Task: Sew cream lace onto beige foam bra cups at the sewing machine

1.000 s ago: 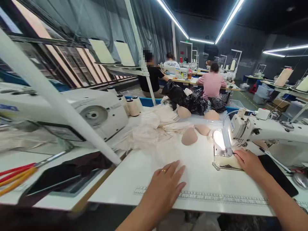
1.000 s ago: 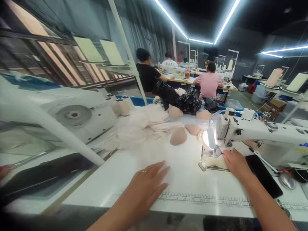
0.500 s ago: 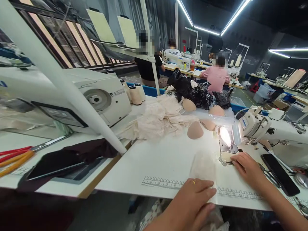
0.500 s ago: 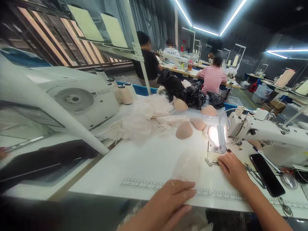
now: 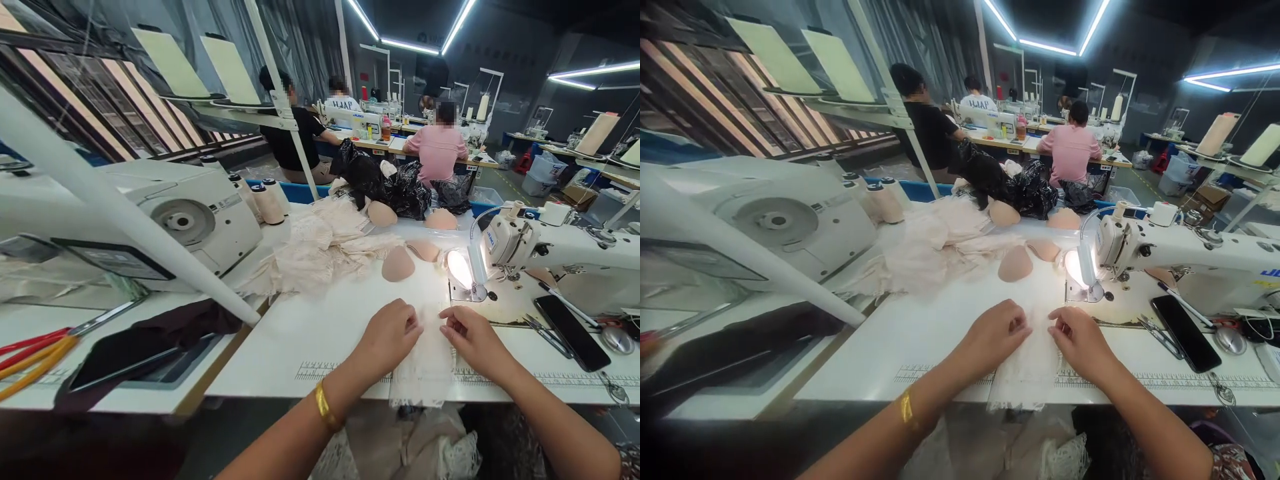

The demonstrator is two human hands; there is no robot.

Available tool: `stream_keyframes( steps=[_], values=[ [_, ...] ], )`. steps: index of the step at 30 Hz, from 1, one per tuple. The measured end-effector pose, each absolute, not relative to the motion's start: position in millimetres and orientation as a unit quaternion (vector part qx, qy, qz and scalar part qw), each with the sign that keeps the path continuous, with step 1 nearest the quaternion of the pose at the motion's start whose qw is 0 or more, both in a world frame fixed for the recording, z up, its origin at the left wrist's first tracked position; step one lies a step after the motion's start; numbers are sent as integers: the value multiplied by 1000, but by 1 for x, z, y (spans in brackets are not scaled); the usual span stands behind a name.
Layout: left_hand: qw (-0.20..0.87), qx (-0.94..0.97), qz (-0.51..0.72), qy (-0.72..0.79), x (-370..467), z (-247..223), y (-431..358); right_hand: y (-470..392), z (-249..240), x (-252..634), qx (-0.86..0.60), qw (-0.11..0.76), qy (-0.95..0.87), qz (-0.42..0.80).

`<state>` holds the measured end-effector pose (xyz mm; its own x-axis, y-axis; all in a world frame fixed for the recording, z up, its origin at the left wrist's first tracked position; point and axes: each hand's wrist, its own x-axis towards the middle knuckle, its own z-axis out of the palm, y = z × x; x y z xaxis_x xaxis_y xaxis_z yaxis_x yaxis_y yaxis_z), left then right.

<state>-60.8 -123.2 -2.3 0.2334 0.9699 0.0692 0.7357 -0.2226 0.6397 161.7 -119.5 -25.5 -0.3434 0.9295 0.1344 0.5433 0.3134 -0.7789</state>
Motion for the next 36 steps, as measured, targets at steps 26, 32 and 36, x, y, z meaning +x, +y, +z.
stream_keyframes(
  steps=[26,32,36],
  values=[
    [638,463,453,417,-37,-10,-151,-128,-24,163,-438,434,-523,588],
    [101,753,283,586,-84,-6,-71,-103,-37,160,-478,420,-538,552],
    [44,780,214,587,-91,-8,-26,-102,-39,161,-473,428,-518,570]
  ],
)
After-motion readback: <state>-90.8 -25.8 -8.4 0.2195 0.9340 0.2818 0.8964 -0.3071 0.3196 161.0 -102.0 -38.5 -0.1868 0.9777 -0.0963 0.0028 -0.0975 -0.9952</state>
